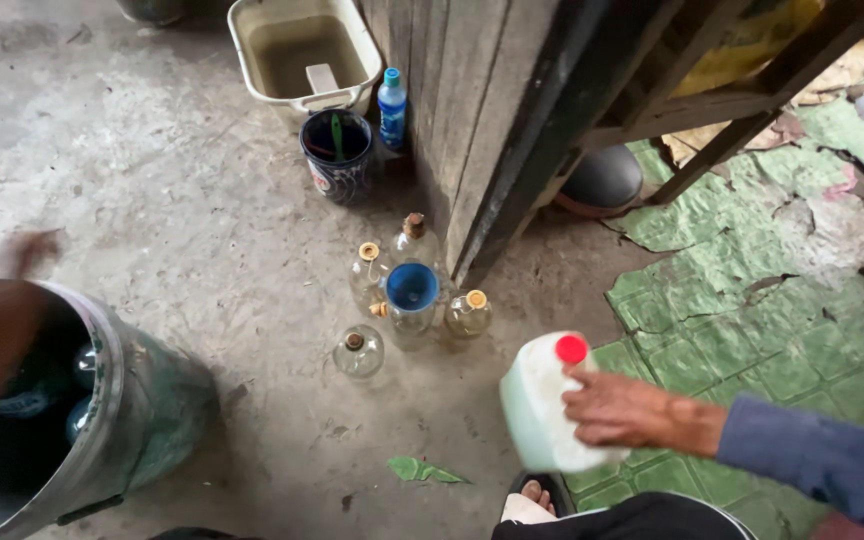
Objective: The person carries a metal basin of plastic bottles outside, sets it down, and arranges empty glass bottles on the ground. The person places a blue funnel in a bottle's mouth and pours liquid from a large plastic jug through the funnel to fill the glass bottles one at a time.
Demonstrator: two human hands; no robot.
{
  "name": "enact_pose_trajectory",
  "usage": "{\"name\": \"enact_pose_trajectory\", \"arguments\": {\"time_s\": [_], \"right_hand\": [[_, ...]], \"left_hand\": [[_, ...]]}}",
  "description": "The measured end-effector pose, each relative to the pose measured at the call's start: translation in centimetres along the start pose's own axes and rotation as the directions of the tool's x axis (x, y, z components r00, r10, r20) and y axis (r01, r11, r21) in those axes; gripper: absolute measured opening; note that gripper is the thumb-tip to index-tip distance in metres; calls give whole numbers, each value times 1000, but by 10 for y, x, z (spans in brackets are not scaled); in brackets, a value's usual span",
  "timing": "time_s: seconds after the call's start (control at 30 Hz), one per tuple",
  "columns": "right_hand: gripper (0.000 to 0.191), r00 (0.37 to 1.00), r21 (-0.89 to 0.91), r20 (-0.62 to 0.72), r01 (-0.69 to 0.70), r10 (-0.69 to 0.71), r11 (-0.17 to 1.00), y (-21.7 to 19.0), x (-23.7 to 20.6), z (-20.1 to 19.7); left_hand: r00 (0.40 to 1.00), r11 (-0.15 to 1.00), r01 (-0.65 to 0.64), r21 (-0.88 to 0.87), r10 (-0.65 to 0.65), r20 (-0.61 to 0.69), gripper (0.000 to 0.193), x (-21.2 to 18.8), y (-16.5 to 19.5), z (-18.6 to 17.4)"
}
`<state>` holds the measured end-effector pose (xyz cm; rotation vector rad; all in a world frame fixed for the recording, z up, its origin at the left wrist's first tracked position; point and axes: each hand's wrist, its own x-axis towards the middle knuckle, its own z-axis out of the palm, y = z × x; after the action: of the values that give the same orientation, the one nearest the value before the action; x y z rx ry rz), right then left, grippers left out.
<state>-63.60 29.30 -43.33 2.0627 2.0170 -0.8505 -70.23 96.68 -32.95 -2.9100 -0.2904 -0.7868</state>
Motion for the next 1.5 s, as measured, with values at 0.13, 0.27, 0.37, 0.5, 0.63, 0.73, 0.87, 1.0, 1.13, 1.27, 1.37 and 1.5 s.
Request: {"name": "enact_pose_trajectory", "arguments": {"time_s": [0.13,0.27,0.37,0.5,0.63,0.73,0.87,1.0,1.13,1.27,1.37,1.5], "right_hand": [[16,968,-141,-247,7,-42,990,38,-39,7],[11,819,-322,-543,3,-187,947,71,-62,27],[9,943,-194,-331,-23,-43,981,92,-71,33],[12,908,-307,-413,-70,-66,949,98,-72,28],[8,955,-284,45,-269,293,920,74,-66,6],[31,915,-304,-275,-374,295,876,40,-64,-27],[59,800,-35,-255,-568,543,822,7,-62,-82],[43,642,144,-514,-590,569,795,2,-37,-110],[35,574,280,-562,-546,596,790,25,12,-103],[51,567,325,-591,-484,574,813,57,68,-86],[56,570,401,-569,-437,592,805,72,103,-75],[49,566,541,-466,-426,680,725,81,130,-66]], "left_hand": [[958,941,-286,-180,282,-47,69,34,108,-6],[837,820,-325,-471,481,260,73,51,204,-17],[757,788,-408,-461,574,311,75,61,251,-16],[650,841,-296,-453,525,549,74,53,284,0],[659,819,-231,-525,528,535,75,50,294,24],[588,809,-174,-562,543,599,87,57,297,42],[599,740,-174,-650,603,526,95,70,305,62],[614,678,-124,-724,626,481,96,76,313,71],[591,654,-139,-743,657,468,94,72,310,68],[651,650,-105,-752,617,442,86,64,306,62],[652,651,-132,-747,625,429,83,62,306,60],[640,648,-84,-757,617,458,81,63,306,62]]}}
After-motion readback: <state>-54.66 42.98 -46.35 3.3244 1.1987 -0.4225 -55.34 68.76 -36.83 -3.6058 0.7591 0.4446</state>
